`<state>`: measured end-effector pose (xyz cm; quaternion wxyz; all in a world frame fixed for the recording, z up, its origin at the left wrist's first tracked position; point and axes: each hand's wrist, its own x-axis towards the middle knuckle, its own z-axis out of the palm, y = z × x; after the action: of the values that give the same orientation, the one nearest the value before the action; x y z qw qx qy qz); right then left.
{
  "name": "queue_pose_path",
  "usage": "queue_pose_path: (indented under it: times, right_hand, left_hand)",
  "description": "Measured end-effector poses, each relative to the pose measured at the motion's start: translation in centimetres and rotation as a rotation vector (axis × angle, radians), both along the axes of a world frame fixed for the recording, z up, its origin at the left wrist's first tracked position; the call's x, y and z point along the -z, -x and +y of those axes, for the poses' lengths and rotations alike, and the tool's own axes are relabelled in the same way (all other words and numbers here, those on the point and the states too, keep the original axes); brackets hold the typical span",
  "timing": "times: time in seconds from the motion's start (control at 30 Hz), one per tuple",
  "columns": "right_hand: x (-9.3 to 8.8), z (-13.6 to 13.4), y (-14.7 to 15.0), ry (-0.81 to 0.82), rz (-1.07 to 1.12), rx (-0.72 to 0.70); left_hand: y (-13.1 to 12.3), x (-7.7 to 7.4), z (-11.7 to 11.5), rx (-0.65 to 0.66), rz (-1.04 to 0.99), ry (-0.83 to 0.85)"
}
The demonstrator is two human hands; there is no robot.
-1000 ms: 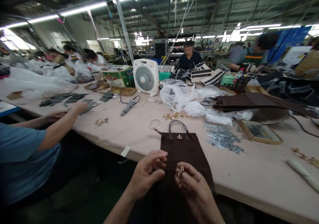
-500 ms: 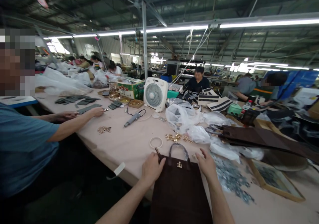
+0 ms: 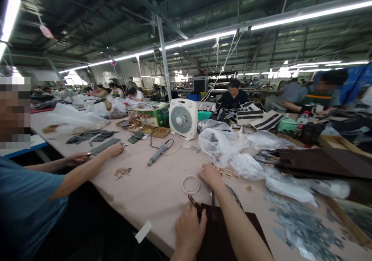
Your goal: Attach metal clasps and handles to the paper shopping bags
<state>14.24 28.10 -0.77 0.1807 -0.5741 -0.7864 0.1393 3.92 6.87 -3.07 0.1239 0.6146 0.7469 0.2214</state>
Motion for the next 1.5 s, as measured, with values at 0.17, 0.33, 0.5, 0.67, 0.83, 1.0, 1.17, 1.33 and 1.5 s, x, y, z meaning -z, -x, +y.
queue_pose_path:
  times: [0.17, 0.33, 0.5, 0.67, 0.83, 1.0, 1.17, 1.33, 1.5]
  right_hand:
    - [-0.4, 1.1, 1.2, 0.100, -0.071, 0.069]
    - [-2.8, 0.1, 0.8, 0.049, 0.115, 0.068]
    - [-5.2, -2.7, -1.6, -0.013, 0.544, 0.125]
    - [-4.7, -11.1, -4.4, -0.040, 1.091, 0.174]
    - [-1.0, -20.5, -4.7, 0.000, 1.345, 0.251]
    - [1.7, -22.9, -3.2, -0.131, 1.229, 0.302]
    - [2.4, -22.8, -2.7, -0.203, 1.142, 0.338]
    - [2.6, -23.0, -2.6, -0.238, 1.044, 0.315]
    - [2.6, -22.9, -2.5, -0.262, 0.977, 0.321]
  left_hand:
    - [0.3, 1.0, 0.6, 0.055, -0.062, -0.002]
    - [0.7, 0.7, 0.7, 0.096, -0.101, 0.010]
    - [1.1, -0.3, 0.5, 0.127, -0.222, -0.041]
    - [1.5, 0.1, 0.8, 0.160, -0.661, -0.264]
    - [0.2, 1.1, 1.6, 0.096, -1.298, -0.207]
    - [-2.1, 2.0, 1.7, 0.058, -1.566, -0.126]
    - [-2.1, 2.0, 1.0, 0.039, -1.729, -0.071]
    - [-2.0, 1.7, 0.7, 0.080, -1.755, -0.106]
    - [-2.2, 1.5, 0.5, 0.066, -1.768, -0.081]
